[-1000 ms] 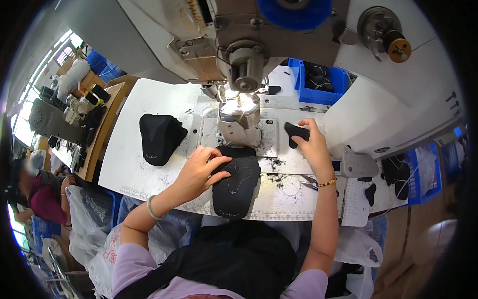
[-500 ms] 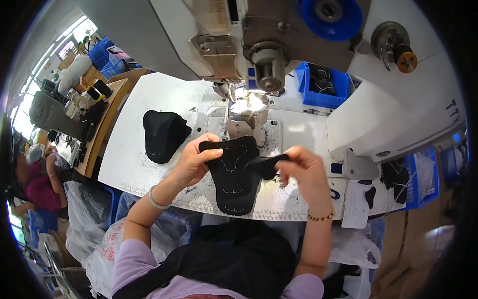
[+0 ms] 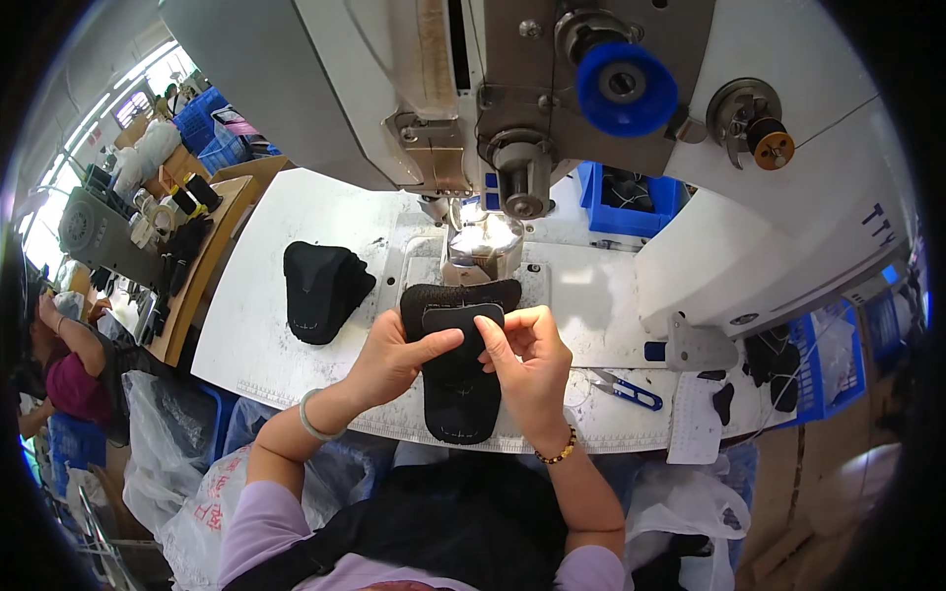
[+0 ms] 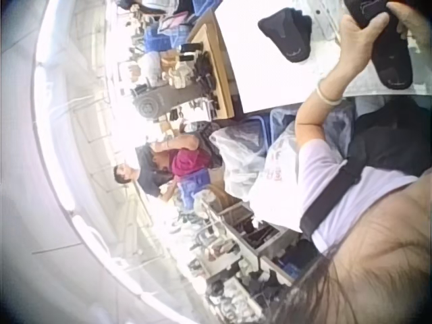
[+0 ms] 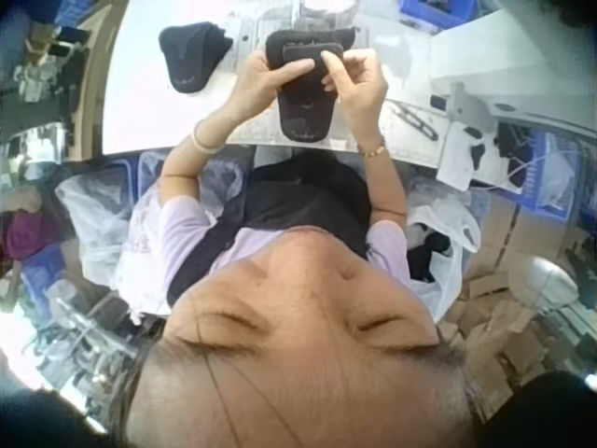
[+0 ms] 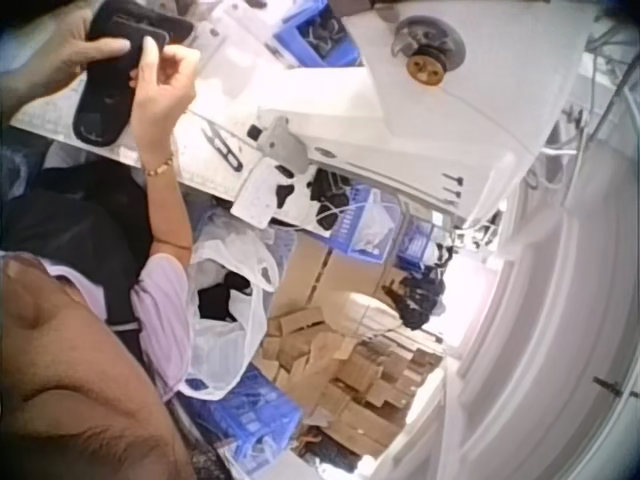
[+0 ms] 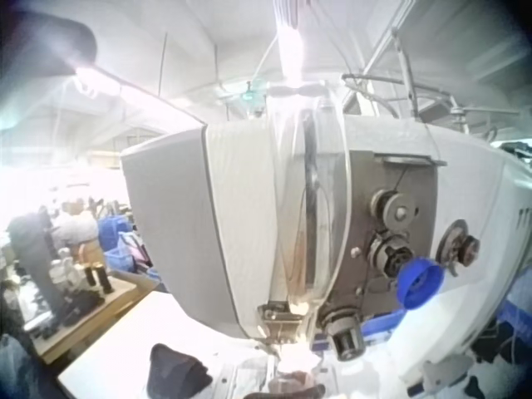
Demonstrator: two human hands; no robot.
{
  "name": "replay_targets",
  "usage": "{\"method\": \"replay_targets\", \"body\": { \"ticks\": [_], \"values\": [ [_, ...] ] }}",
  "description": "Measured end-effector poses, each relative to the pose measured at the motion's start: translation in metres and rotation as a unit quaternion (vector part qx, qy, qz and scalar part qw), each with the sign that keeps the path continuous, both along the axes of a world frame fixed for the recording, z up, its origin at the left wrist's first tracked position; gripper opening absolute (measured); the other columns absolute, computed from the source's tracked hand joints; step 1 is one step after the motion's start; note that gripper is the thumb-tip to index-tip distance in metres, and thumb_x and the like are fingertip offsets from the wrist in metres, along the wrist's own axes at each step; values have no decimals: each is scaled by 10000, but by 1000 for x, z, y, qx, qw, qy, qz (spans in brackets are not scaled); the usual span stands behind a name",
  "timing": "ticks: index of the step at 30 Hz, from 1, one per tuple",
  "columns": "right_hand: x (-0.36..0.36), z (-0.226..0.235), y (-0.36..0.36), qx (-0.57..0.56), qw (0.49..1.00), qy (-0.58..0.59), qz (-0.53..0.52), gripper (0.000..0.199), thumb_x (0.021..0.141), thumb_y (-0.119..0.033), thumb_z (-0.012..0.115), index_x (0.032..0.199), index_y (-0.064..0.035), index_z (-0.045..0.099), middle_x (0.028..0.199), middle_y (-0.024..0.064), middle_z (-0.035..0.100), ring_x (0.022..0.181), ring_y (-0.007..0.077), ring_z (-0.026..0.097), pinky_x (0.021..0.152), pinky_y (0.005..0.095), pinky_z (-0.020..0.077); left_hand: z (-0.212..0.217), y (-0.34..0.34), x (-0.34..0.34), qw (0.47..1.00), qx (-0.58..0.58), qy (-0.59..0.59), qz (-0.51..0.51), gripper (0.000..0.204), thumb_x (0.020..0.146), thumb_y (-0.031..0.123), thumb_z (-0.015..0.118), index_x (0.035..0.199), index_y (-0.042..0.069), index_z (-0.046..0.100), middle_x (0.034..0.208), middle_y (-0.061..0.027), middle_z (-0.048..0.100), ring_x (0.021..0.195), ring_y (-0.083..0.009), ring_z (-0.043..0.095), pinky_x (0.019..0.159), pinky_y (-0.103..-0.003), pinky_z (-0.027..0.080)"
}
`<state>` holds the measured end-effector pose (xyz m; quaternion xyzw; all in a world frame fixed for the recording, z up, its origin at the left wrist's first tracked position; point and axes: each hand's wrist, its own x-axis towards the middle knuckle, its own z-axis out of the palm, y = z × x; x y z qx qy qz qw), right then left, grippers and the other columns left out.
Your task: The person uses a sewing machine to stitch black fabric parts, likely shoe components, in a factory setting. They repeatedly guide the fabric under the needle, pause to adjust alignment, and trim threads between pieces.
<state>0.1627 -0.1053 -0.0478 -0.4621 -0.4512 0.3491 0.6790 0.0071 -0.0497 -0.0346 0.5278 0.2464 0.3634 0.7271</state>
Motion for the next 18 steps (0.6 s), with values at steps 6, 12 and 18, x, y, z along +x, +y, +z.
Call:
{"method": "replay_targets", "body": {
  "ticks": [6,12,18],
  "values": [
    [1,-4,5,-1,1000,6,2,188,855,-103,666,827,-34,494,687,29,587,552,62,574,473,186,465,-7,2,8,999,1,8,44,209,880,198,646,974,12,631,856,-21,652,743,-60,575,628,-226,475],
    [3,-1,6,-20,999,20,21,186,860,-109,661,822,-36,493,670,29,581,549,62,577,468,179,458,-4,4,7,999,2,16,45,208,883,204,642,950,7,636,832,-14,651,719,-56,569,615,-219,471],
    [2,1,7,-21,999,27,21,187,859,-108,662,827,-42,490,655,22,574,532,57,562,462,173,443,-4,5,8,998,29,22,48,200,883,202,641,922,6,644,814,-13,650,709,-54,571,611,-217,468]
  ]
}}
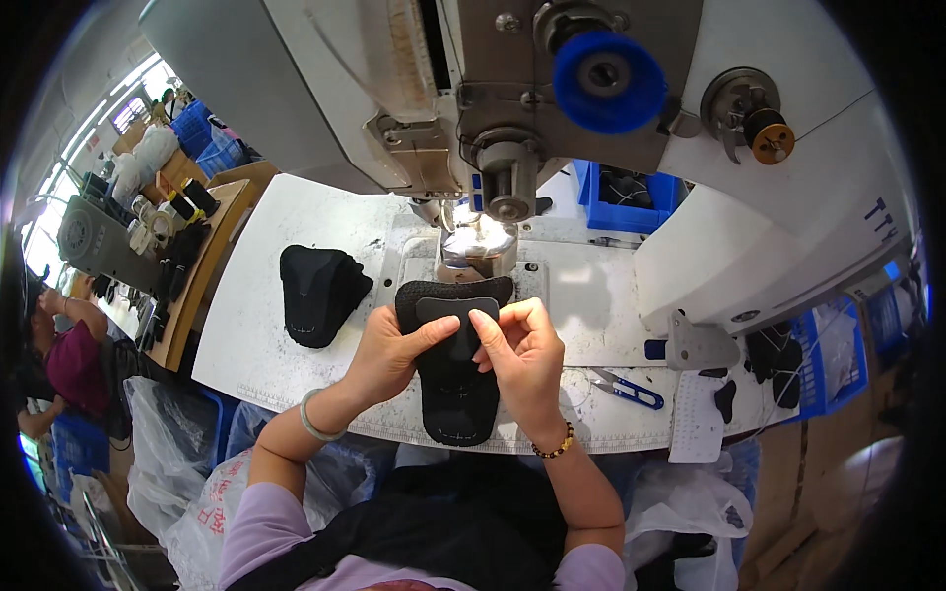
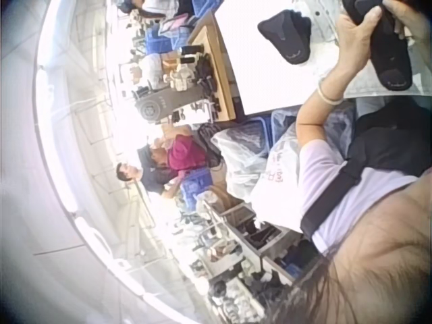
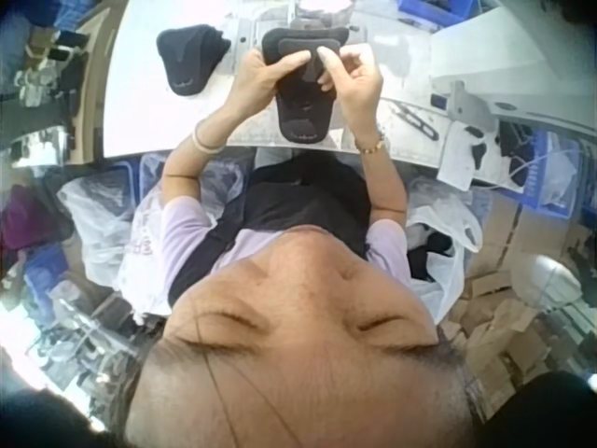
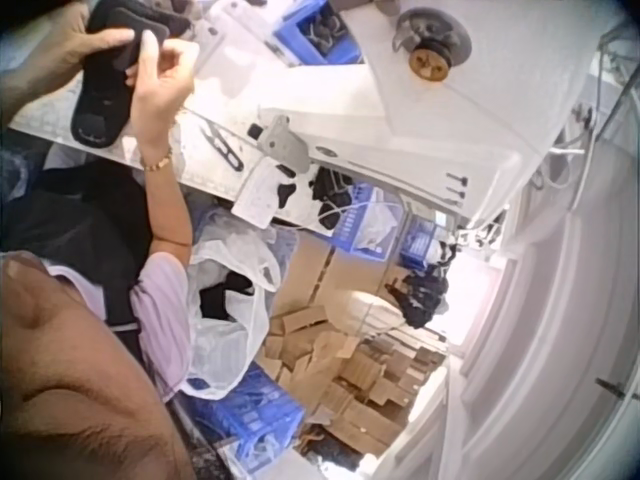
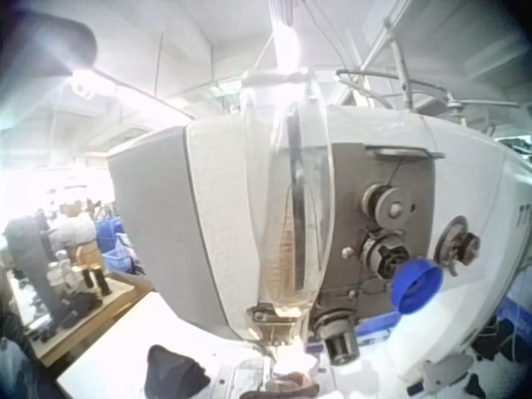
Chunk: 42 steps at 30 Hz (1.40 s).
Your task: The person uses a sewing machine to stitch black fabric parts, likely shoe components, in a factory setting. They repeatedly guide the fabric under the needle, pause to adjust alignment, and trim threads between pieces.
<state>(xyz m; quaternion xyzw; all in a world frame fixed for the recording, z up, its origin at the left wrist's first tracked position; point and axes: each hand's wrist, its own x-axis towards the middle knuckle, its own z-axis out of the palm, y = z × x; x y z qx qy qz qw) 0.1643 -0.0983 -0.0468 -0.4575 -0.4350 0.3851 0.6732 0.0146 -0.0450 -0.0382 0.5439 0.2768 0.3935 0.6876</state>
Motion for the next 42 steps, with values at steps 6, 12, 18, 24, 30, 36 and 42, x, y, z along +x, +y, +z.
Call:
{"method": "replay_targets", "body": {
  "ticks": [6,12,18,24,30,36,42],
  "values": [
    [6,-1,-1,48,998,17,-24,175,869,-85,644,888,-54,472,709,17,552,540,45,516,464,173,404,9,-3,-1,999,-40,-30,17,200,875,155,642,960,-25,631,869,-56,660,760,-90,613,659,-231,510],
    [44,-32,1,282,764,-526,-244,202,732,-75,746,882,-170,649,888,23,470,640,118,489,510,232,403,22,-4,-3,988,-98,-111,37,190,852,50,636,1012,-47,604,932,-100,657,782,-135,642,707,-258,541],
    [36,-16,12,449,637,-599,-182,364,647,-67,748,942,-275,705,881,-11,436,725,139,428,597,258,356,26,-11,3,988,-68,-120,76,182,871,84,632,995,-48,612,917,-87,653,797,-115,620,717,-248,523],
    [26,15,26,445,630,-616,-156,407,604,-110,639,972,-274,704,873,-46,441,732,119,415,620,254,356,30,-3,-11,987,-11,-80,138,211,853,106,643,991,-50,609,922,-86,650,798,-115,614,723,-246,511],
    [23,27,41,360,745,-553,-102,344,695,-159,621,1029,-211,685,866,-38,494,749,125,479,669,277,392,37,18,-5,984,-28,-121,128,213,856,115,604,1000,-42,598,934,-85,636,806,-129,615,731,-254,508],
    [31,24,52,304,792,-511,-138,482,578,-125,707,1053,-203,679,924,2,501,800,181,505,690,320,429,32,56,16,987,15,-111,115,162,870,86,584,976,-34,609,906,-62,630,813,-111,596,738,-239,487],
    [36,18,53,289,804,-508,-105,507,570,-127,770,1069,-143,679,915,33,477,745,170,524,630,292,455,31,64,19,986,24,-132,97,98,862,-11,542,941,-16,600,902,-75,641,799,-137,620,725,-269,511]
  ]
}}
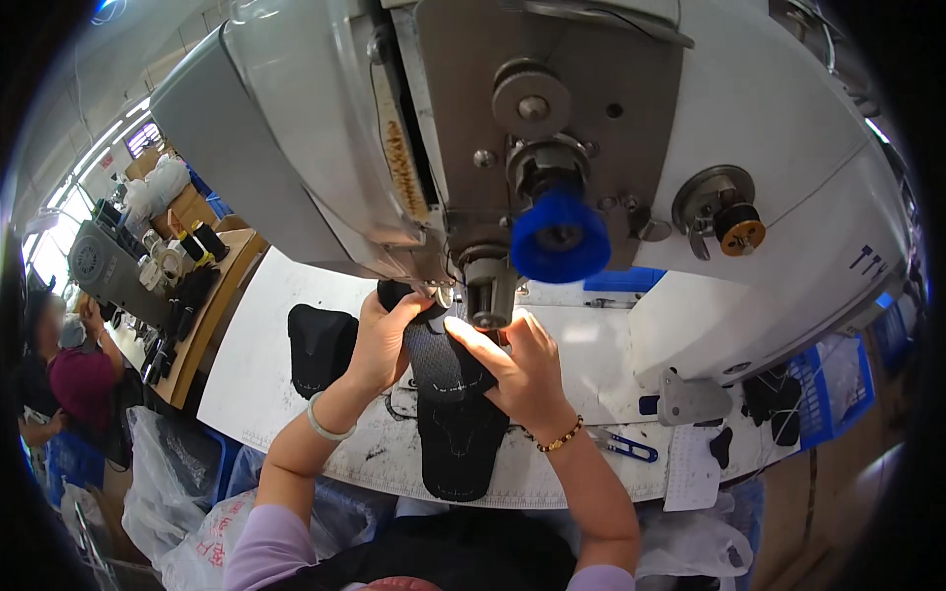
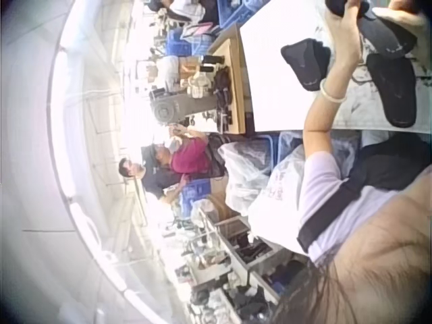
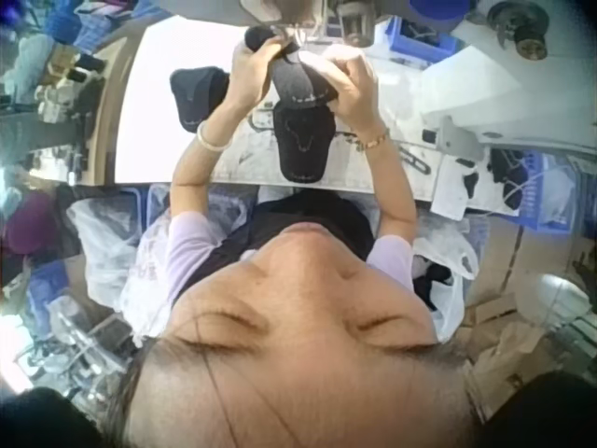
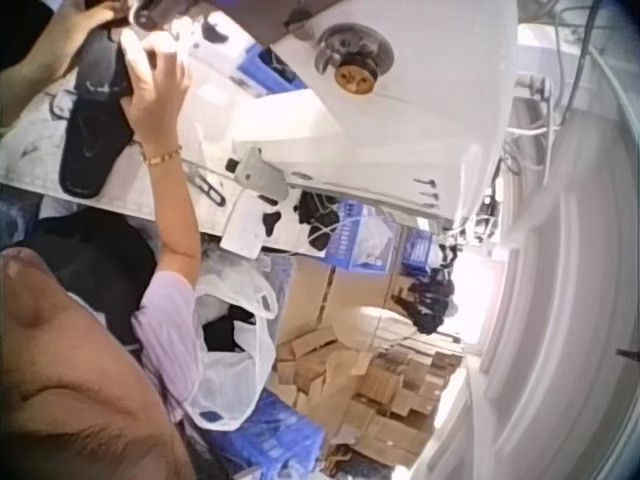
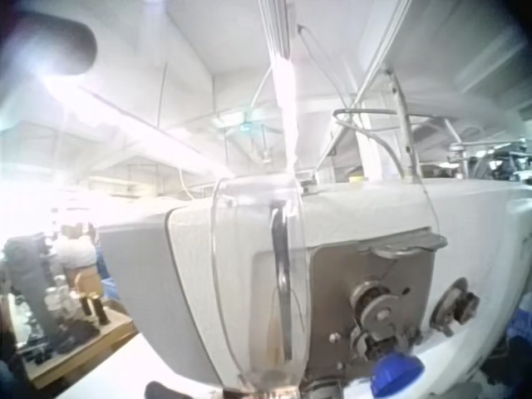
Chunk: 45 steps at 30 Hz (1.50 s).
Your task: The person uses a sewing machine to stitch black fabric parts, likely shoe components, in a factory setting. They repeatedly guide the fabric under the needle, pause to adjust alignment, and trim threads between pieces.
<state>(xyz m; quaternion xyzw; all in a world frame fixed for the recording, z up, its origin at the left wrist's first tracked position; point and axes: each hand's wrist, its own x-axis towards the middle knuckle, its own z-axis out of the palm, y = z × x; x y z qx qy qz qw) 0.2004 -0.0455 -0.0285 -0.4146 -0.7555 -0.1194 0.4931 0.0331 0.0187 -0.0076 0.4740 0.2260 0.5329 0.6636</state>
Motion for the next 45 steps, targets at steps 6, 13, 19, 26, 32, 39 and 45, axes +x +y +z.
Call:
{"method": "replay_targets", "body": {
  "ticks": [6,13,19,26,32,39,45],
  "values": [
    [0,0,0,-4,1000,-18,-18,440,618,-139,789,1046,-111,691,929,29,474,718,129,534,597,253,459,-2,1,0,1000,5,-19,-8,118,868,-24,524,958,-21,601,916,-77,646,816,-138,623,736,-270,513],
    [4,5,-4,-84,996,-4,4,572,570,-120,749,1124,-233,666,1030,69,546,884,227,568,728,347,475,4,2,-9,996,24,83,-28,146,882,72,560,988,-22,595,922,-57,626,826,-96,584,753,-236,477],
    [8,10,0,-23,999,-14,24,455,624,-202,802,1064,-159,697,954,27,513,802,146,565,692,267,495,5,6,-16,983,74,159,-51,166,881,129,570,970,-8,597,913,-45,613,870,-95,571,784,-232,457],
    [-3,2,-6,-25,996,-71,-57,534,542,-146,688,1076,-153,687,969,38,531,804,195,575,672,307,492,0,18,-16,992,-25,27,-123,177,880,-27,545,1047,-5,598,977,-61,629,943,-121,568,863,-273,451],
    [-6,-1,-4,39,993,-71,-87,461,616,-49,692,1047,-210,679,920,11,521,715,172,560,552,279,473,-1,19,-10,995,-2,7,-102,166,893,35,576,1053,2,604,986,-58,634,921,-112,581,848,-270,461],
    [-3,-1,-7,86,990,-73,-88,350,668,-49,659,995,-167,703,929,2,538,719,153,559,563,273,464,-5,19,-7,996,31,12,-86,169,897,61,582,1053,1,607,985,-47,633,923,-107,583,852,-264,454],
    [11,-10,-5,62,994,-57,-71,427,595,-9,580,982,-136,707,966,21,607,756,187,573,580,291,446,-16,12,-10,995,76,62,-18,159,898,40,559,1037,-13,615,989,-40,635,915,-96,577,837,-257,458]
  ]
}}
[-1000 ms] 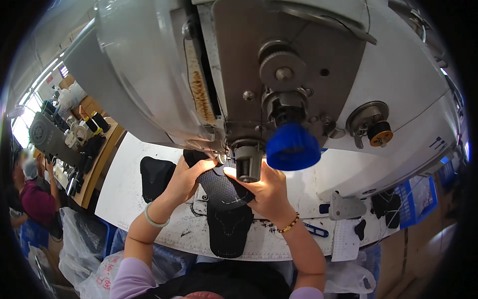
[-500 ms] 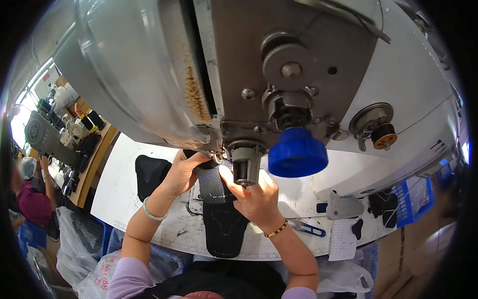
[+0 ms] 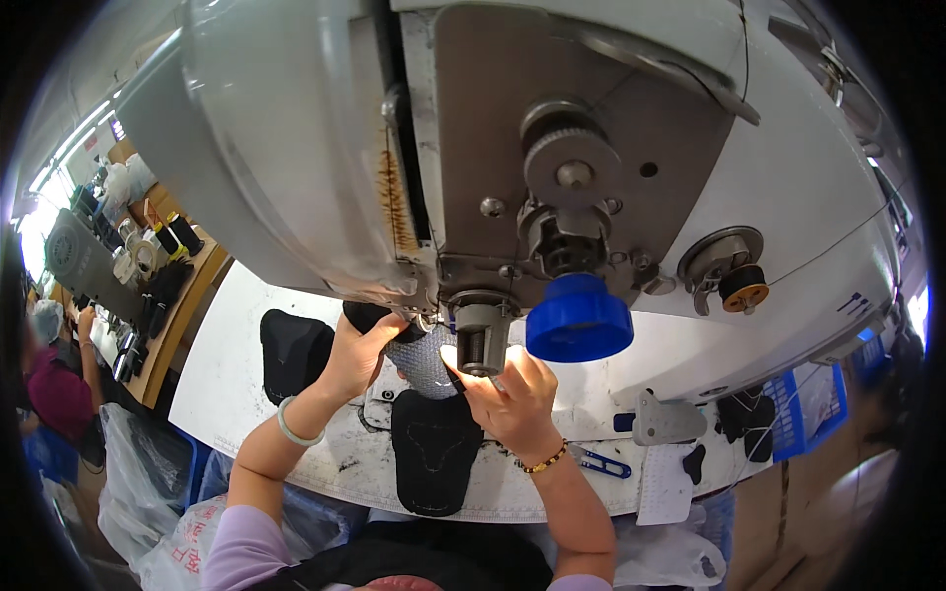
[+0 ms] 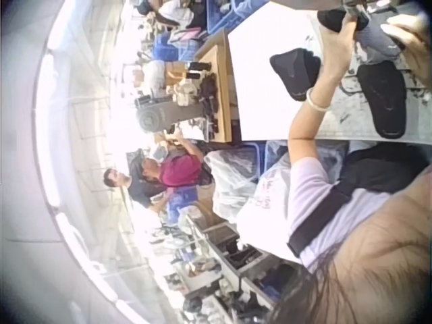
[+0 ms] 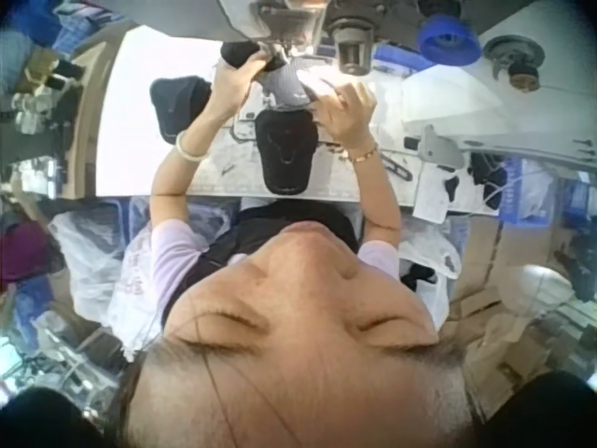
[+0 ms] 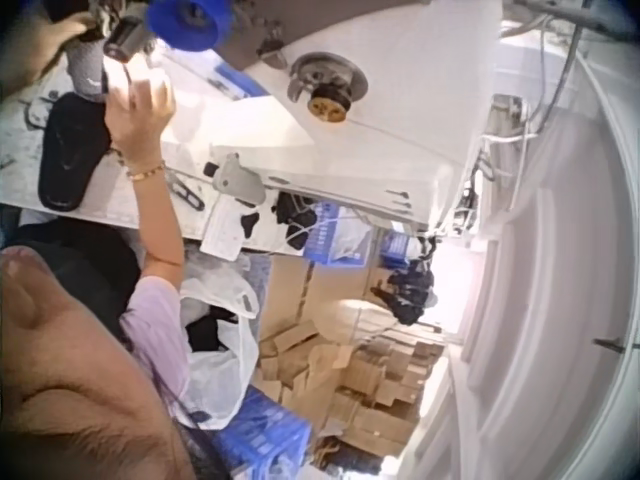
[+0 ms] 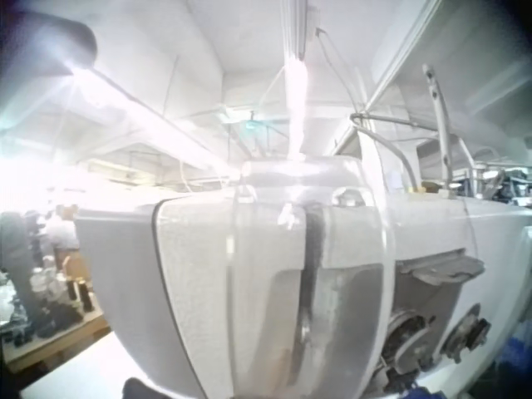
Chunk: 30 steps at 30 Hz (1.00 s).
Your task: The person uses a sewing machine to stitch black fabric parts, likely shoe components, in a factory setting. They repeatedly guide the fabric under the needle, pause to adjust alignment, and trim threads between pieces.
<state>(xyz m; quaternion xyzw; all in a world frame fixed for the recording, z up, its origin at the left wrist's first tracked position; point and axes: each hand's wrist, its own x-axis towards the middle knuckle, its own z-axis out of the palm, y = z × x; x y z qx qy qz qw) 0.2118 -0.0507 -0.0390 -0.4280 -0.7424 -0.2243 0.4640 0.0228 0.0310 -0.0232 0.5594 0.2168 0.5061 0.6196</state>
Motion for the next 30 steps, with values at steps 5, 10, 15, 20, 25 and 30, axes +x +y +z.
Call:
{"method": "replay_targets", "body": {
  "ticks": [5,10,15,20,25,30],
  "values": [
    [-5,-1,0,44,996,-59,-55,439,580,-67,629,992,-199,707,984,-30,598,756,149,504,610,259,407,0,-11,0,1000,19,1,17,142,903,38,543,996,-28,627,935,-39,651,864,-94,585,798,-250,469],
    [-13,10,-5,68,992,-81,-72,380,606,-120,700,975,-206,704,984,-46,589,740,126,454,634,254,374,10,-19,6,995,62,44,64,151,917,83,535,983,-10,633,887,-26,645,819,-82,573,742,-243,463],
    [-13,6,-2,72,994,-53,-58,288,671,-109,721,948,-186,708,948,-45,597,726,125,470,620,261,370,9,-29,8,992,38,58,103,155,913,120,550,964,-5,627,835,-14,620,718,-68,549,603,-228,453],
    [-11,6,-4,42,998,-28,-37,258,684,-71,704,929,-153,712,947,-28,609,756,138,508,644,262,403,14,-36,12,994,-17,25,103,161,906,141,565,935,-2,634,807,-9,618,620,-67,543,490,-224,437],
    [-2,-4,-3,-10,1000,10,-26,276,690,-23,679,943,-127,712,985,-1,623,802,162,563,683,292,441,14,-42,14,990,-95,15,107,181,897,176,588,883,4,644,765,-17,615,577,-78,545,492,-222,438],
    [4,-1,-2,-4,998,-13,-59,325,731,72,601,999,-80,704,968,67,644,847,207,607,752,337,469,7,-47,11,990,-57,51,122,196,897,200,589,931,9,622,774,-48,615,566,-92,535,533,-228,452]
  ]
}}
